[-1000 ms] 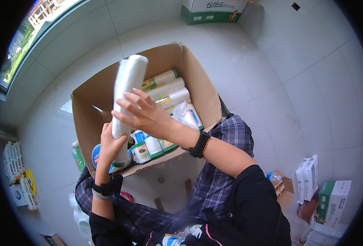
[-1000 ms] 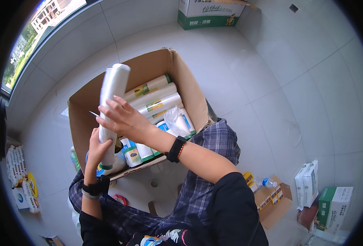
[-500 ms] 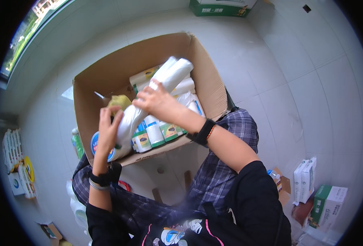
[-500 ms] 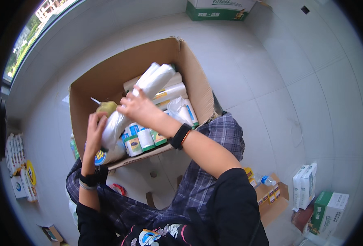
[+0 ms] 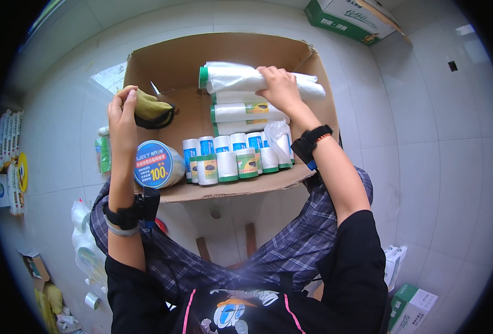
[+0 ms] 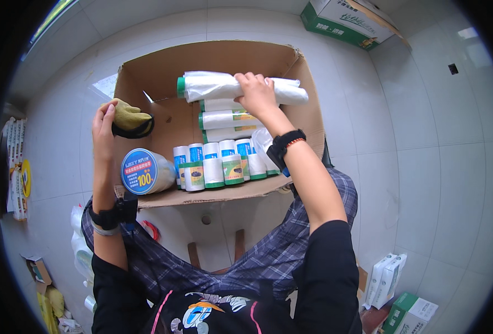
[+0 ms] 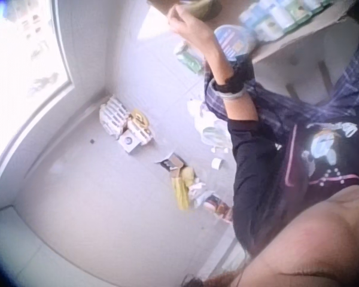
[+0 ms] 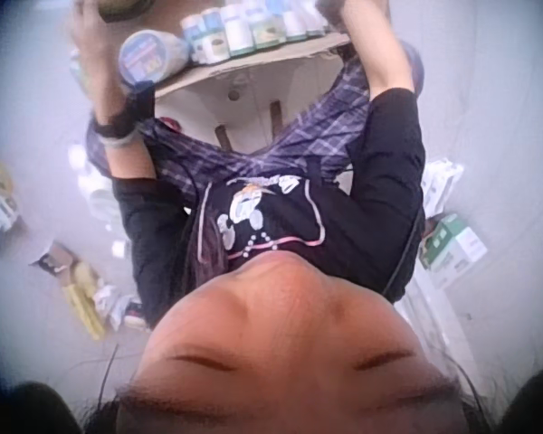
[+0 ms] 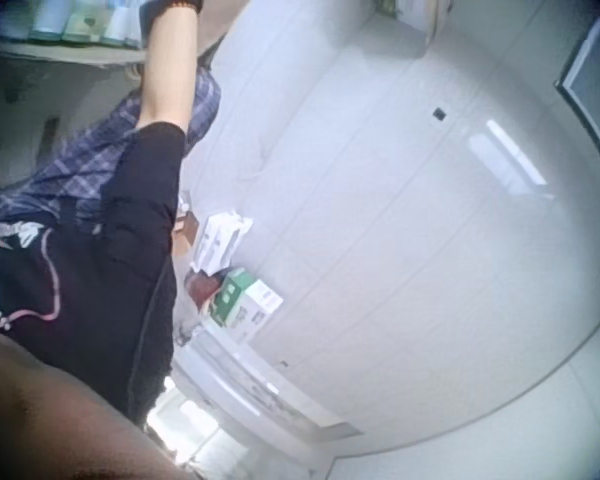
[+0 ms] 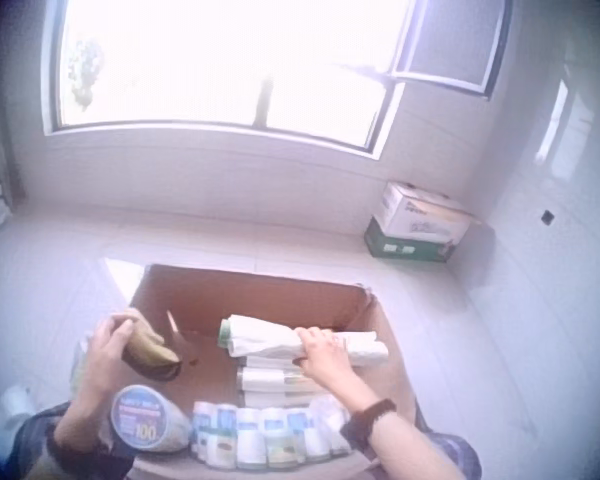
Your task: The person sits on the floor and wipes several white cylindrical rolls and a plastic-wrapped item with a yellow cloth. They pick up each item, wipe it thoroughly, and place it into a cardboard box.
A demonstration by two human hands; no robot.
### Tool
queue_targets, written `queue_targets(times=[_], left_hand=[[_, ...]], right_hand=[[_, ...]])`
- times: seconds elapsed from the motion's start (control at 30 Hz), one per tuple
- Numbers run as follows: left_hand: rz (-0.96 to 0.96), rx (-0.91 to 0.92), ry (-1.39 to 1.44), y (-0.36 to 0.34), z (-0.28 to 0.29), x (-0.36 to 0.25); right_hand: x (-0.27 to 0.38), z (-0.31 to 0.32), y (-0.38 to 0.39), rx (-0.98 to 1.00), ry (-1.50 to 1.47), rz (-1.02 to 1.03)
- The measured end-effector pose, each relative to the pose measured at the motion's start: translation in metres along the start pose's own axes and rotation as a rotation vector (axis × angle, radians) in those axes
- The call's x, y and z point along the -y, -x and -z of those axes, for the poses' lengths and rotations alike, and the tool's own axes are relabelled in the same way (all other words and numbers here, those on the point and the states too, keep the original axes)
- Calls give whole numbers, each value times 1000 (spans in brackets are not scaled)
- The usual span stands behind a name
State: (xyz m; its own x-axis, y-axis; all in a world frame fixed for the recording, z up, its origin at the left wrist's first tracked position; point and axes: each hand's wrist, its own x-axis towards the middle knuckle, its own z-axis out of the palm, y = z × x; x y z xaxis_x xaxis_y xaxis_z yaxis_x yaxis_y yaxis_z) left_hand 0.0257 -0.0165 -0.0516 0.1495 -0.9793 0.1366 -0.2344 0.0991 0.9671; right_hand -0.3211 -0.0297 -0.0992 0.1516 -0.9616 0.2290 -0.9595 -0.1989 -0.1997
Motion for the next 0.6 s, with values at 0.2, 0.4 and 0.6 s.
queue_targets(times=[0.2, 0.4, 0.6], left_hand=[[75, 53, 104, 14, -15, -14], [159, 68, 28, 20, -17, -27], [186, 160, 39, 24, -33, -29]], right_hand=[[-43, -92, -4, 154, 213, -53], [-47, -145, -8, 261, 172, -220], [-55, -170, -2, 286, 240, -231]])
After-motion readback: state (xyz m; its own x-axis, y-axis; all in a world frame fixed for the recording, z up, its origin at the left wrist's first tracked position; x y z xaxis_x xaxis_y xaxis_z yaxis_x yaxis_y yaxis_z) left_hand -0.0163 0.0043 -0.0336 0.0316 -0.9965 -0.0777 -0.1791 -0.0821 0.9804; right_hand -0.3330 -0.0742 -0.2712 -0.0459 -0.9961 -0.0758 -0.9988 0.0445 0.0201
